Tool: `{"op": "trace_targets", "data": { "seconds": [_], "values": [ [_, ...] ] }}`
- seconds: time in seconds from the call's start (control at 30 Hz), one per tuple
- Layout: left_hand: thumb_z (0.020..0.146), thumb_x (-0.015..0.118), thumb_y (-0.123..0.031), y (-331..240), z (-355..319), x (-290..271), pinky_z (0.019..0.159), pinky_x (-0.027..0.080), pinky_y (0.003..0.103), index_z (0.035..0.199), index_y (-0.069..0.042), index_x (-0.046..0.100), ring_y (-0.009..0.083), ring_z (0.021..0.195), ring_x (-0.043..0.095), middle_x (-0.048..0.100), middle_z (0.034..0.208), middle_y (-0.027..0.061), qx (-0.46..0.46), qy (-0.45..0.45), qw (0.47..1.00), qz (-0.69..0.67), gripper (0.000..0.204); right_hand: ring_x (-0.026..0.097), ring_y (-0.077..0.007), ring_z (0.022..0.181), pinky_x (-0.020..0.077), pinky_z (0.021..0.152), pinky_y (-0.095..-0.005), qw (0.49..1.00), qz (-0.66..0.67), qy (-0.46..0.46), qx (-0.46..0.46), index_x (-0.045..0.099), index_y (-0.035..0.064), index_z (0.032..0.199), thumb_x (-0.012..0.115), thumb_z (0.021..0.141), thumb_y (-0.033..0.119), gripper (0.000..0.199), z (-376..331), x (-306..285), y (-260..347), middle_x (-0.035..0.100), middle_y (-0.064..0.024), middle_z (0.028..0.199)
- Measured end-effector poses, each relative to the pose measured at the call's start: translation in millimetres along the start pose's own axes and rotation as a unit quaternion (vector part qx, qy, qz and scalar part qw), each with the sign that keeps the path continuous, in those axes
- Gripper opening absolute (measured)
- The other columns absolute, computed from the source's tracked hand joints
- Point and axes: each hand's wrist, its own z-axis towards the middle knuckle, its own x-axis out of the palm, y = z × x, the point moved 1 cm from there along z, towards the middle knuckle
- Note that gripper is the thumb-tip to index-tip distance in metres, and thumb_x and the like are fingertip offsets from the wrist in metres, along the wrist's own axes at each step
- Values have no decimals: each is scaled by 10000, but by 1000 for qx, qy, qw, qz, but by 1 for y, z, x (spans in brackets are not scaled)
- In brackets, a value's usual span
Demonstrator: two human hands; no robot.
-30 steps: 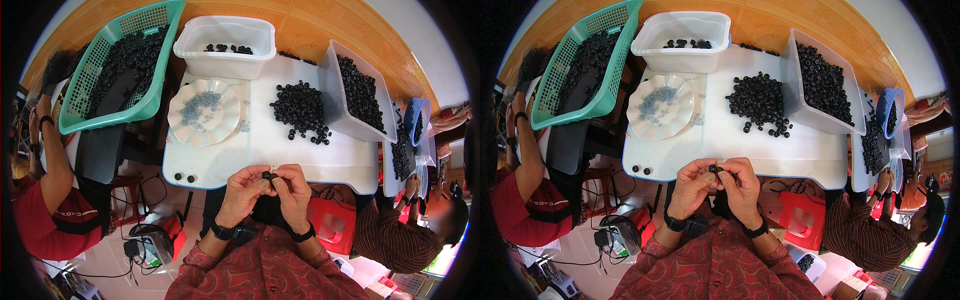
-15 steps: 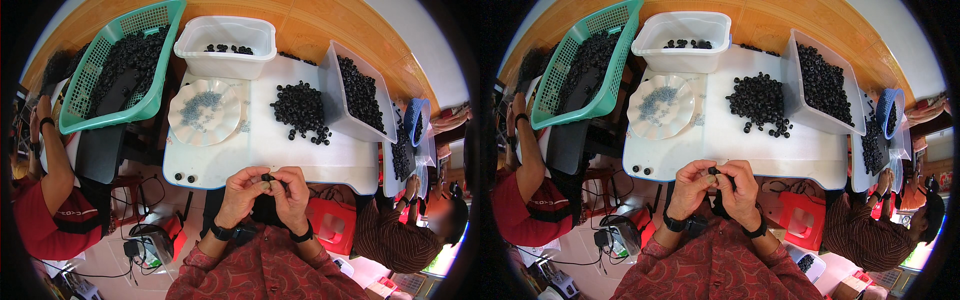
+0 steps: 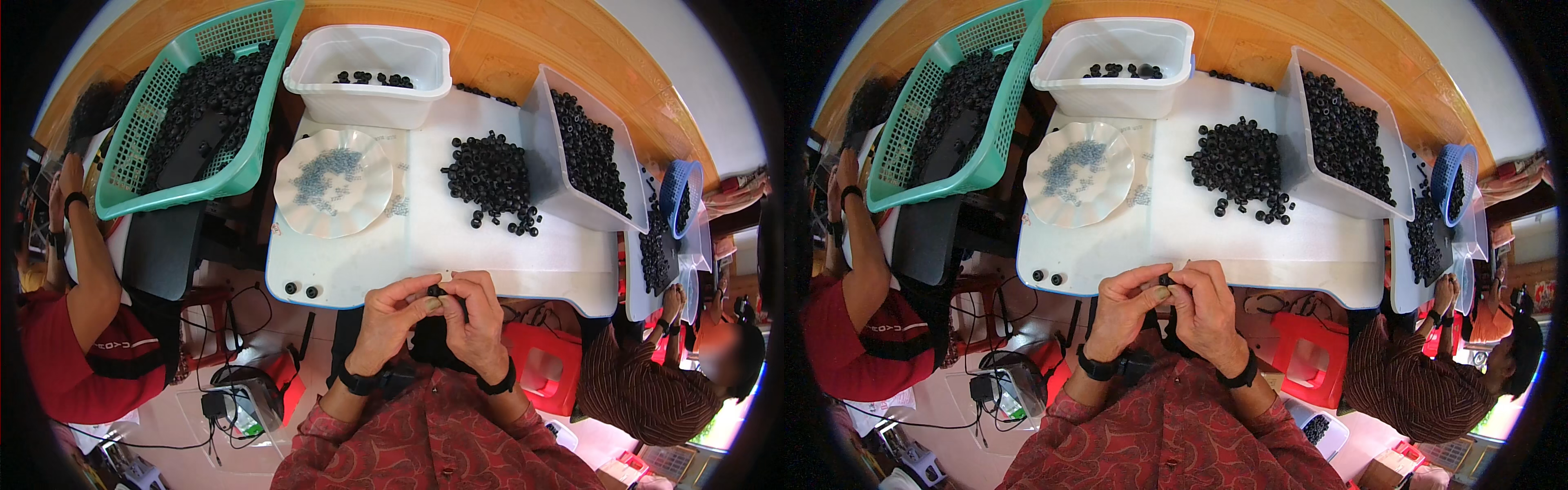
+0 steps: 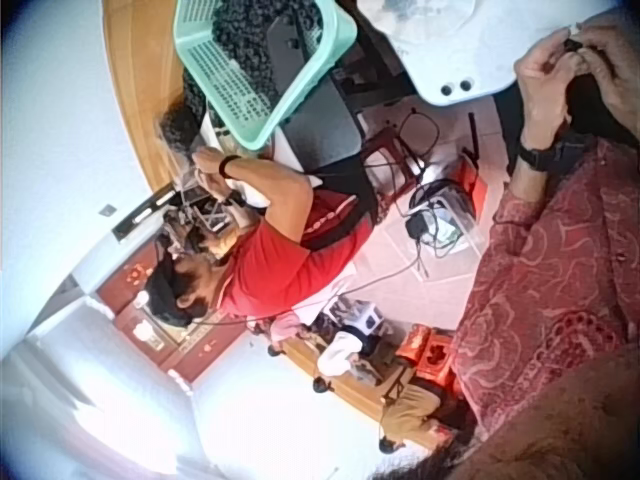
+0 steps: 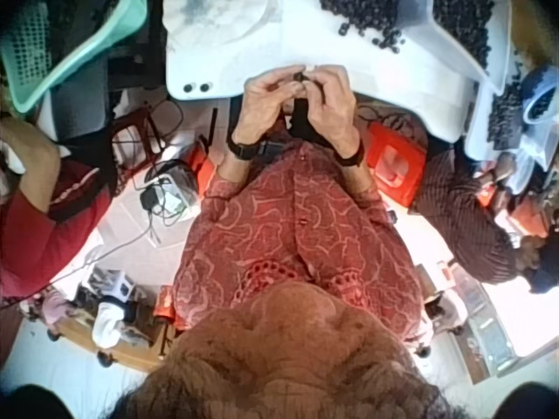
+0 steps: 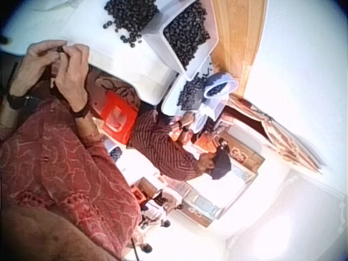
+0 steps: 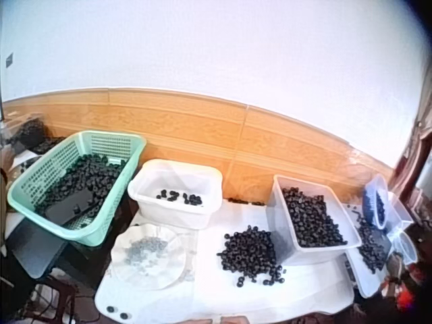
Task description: Sorting small black rubber rings/washers into containers at a table.
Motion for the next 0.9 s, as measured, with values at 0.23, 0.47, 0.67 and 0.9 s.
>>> {"op": "trace_targets", "data": {
  "seconds": [0.23,0.47,0.67,0.9],
  "values": [
    [887,642,16,-6,-3,3,787,553,245,1192,38,626,124,888,653,685,1015,102,-44,-28,999,3,306,567,-309,822,491,751,-368,999,-26,26,2,594,-9,972,667,754,-73,239,-6,2,-5,557,-142,925],
    [865,657,38,1,-2,2,809,543,257,1158,48,643,139,886,645,682,1019,112,-31,-44,998,28,293,565,-310,851,466,844,-449,996,-68,24,-48,603,16,972,682,732,-41,259,-5,5,-7,565,-117,922],
    [870,648,40,6,-1,-5,807,539,254,1152,53,644,133,889,642,681,1014,112,-51,-56,996,44,282,572,-303,849,443,887,-459,996,-74,35,-39,602,25,986,656,735,-64,272,-7,7,-8,577,-103,919],
    [912,592,27,7,0,-4,830,569,320,1210,58,597,174,925,658,669,1062,131,-47,-35,998,-6,299,593,-275,883,496,809,-395,996,33,-4,87,594,-2,1027,631,851,-29,182,-14,6,-3,573,-125,954]
  ]
}}
